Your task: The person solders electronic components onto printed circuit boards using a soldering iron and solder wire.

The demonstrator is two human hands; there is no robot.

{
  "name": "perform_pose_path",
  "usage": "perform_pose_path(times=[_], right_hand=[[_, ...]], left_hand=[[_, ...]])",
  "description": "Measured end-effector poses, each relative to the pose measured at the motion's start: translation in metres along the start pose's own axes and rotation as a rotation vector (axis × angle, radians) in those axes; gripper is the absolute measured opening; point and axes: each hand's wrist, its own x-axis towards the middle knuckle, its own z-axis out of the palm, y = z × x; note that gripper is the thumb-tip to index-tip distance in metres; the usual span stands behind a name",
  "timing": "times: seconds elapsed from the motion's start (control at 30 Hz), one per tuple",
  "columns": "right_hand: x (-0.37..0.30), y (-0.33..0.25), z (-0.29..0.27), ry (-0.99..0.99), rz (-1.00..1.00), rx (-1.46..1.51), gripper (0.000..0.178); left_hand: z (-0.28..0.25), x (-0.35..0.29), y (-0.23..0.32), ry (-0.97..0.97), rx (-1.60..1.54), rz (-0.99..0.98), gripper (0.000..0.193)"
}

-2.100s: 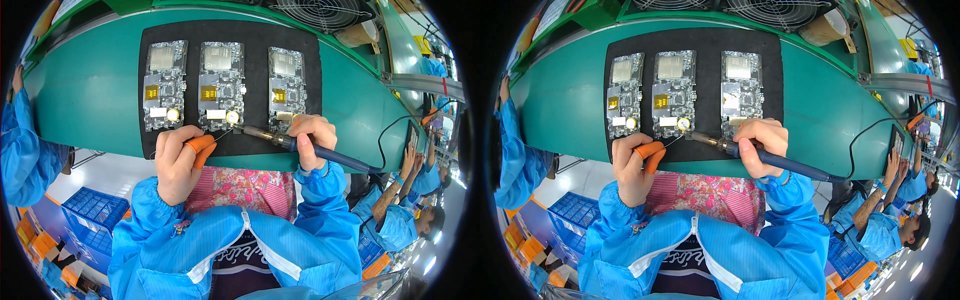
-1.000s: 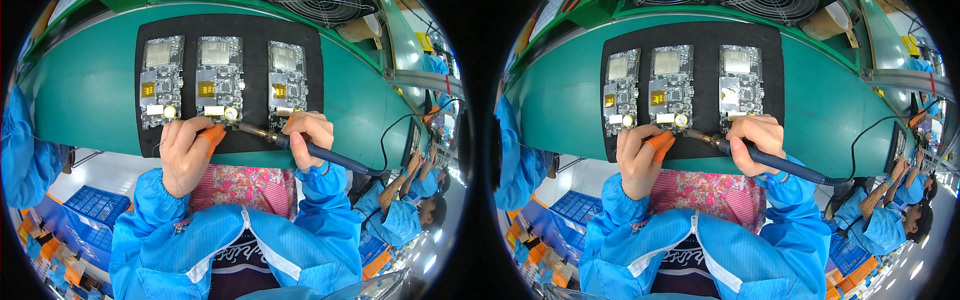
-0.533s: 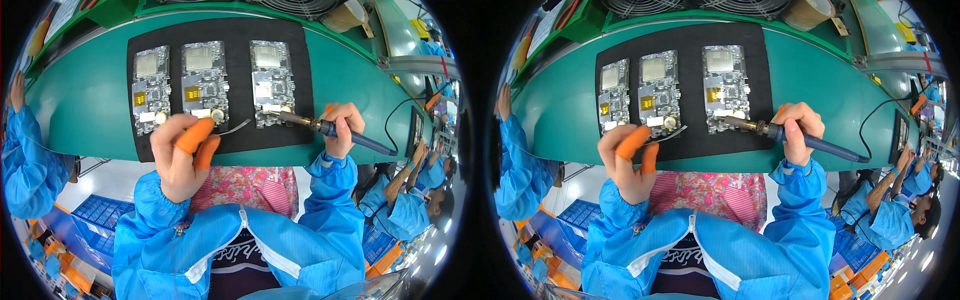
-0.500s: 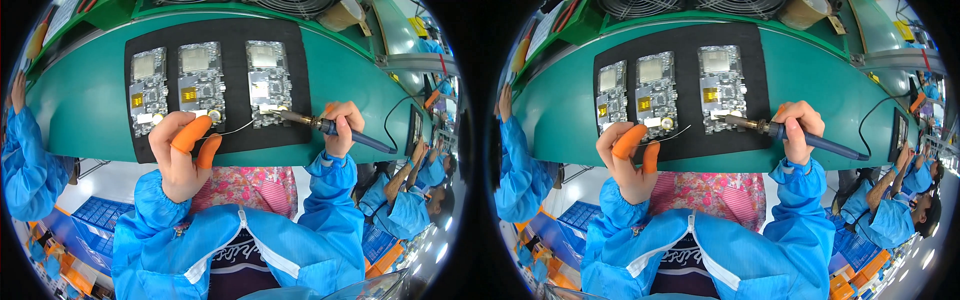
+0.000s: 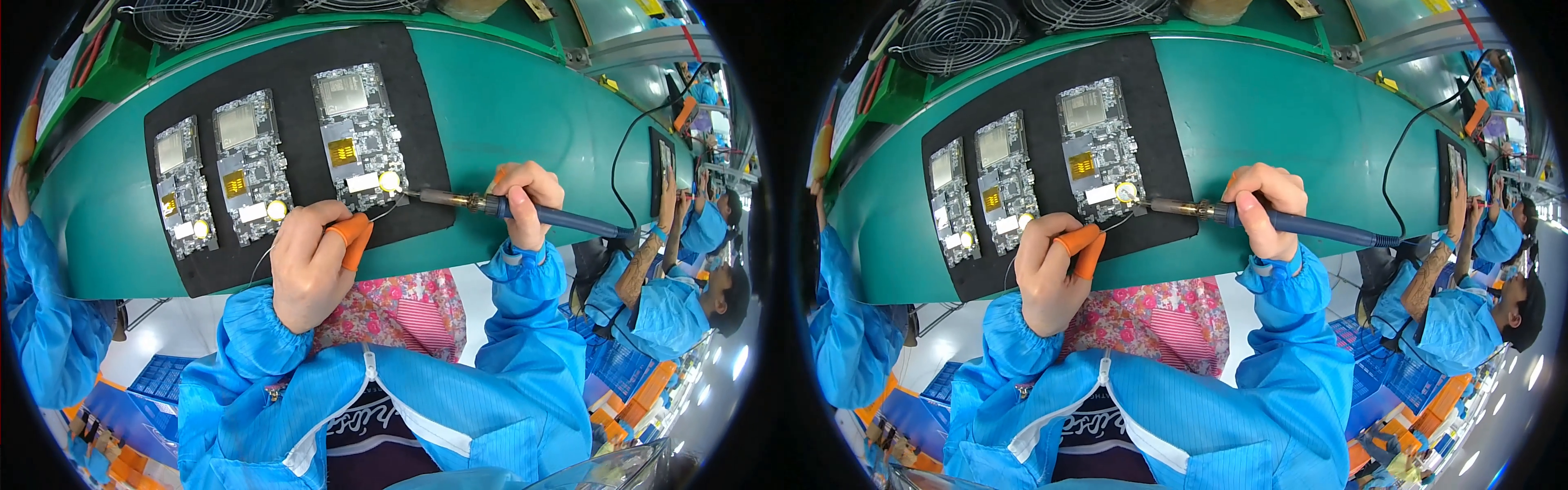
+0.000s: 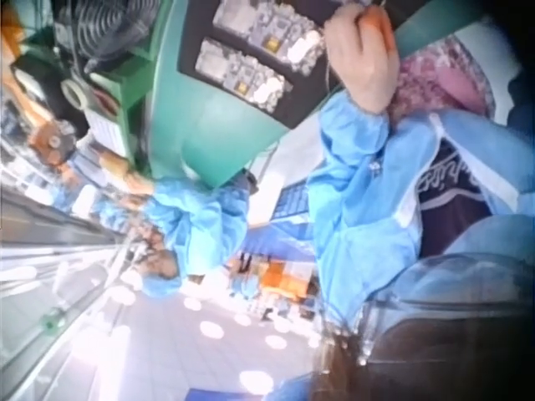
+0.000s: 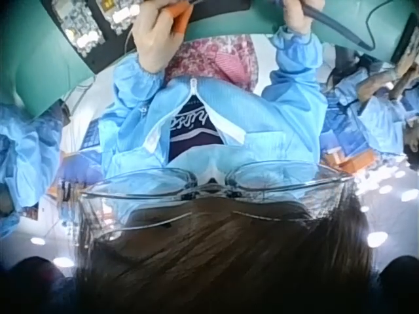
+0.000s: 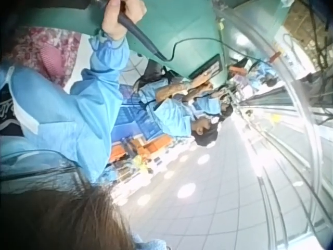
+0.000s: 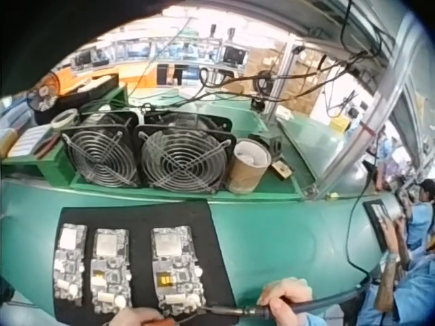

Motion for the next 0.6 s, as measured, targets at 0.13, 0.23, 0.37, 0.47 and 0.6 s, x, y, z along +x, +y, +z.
perform_pose_path(times=[0.13, 0.23, 0.37, 0.47, 0.6], right_hand=[[0.0029, 0.0007, 0.0013, -0.049, -0.037, -0.05, 0.013], [0.0039, 0.0028, 0.001, -0.083, -0.056, -0.066, 0.011], [0.0042, 0.004, 0.0027, -0.1, -0.08, -0.058, 0.011], [0.005, 0.0033, 0.0037, -0.099, -0.083, -0.049, 0.012], [0.0056, 0.0034, 0.0043, -0.096, -0.09, -0.057, 0.012]], left_hand=[[0.0023, 0.0022, -0.0008, 0.006, 0.031, 0.004, 0.021], [0.0031, 0.0025, -0.0019, -0.01, 0.048, 0.013, 0.021], [0.0046, 0.0012, -0.0025, -0.018, 0.05, -0.008, 0.022], [0.0046, 0.0036, -0.0017, -0.023, 0.053, 0.01, 0.021], [0.0105, 0.0057, -0.0033, -0.002, 0.043, 0.048, 0.021]])
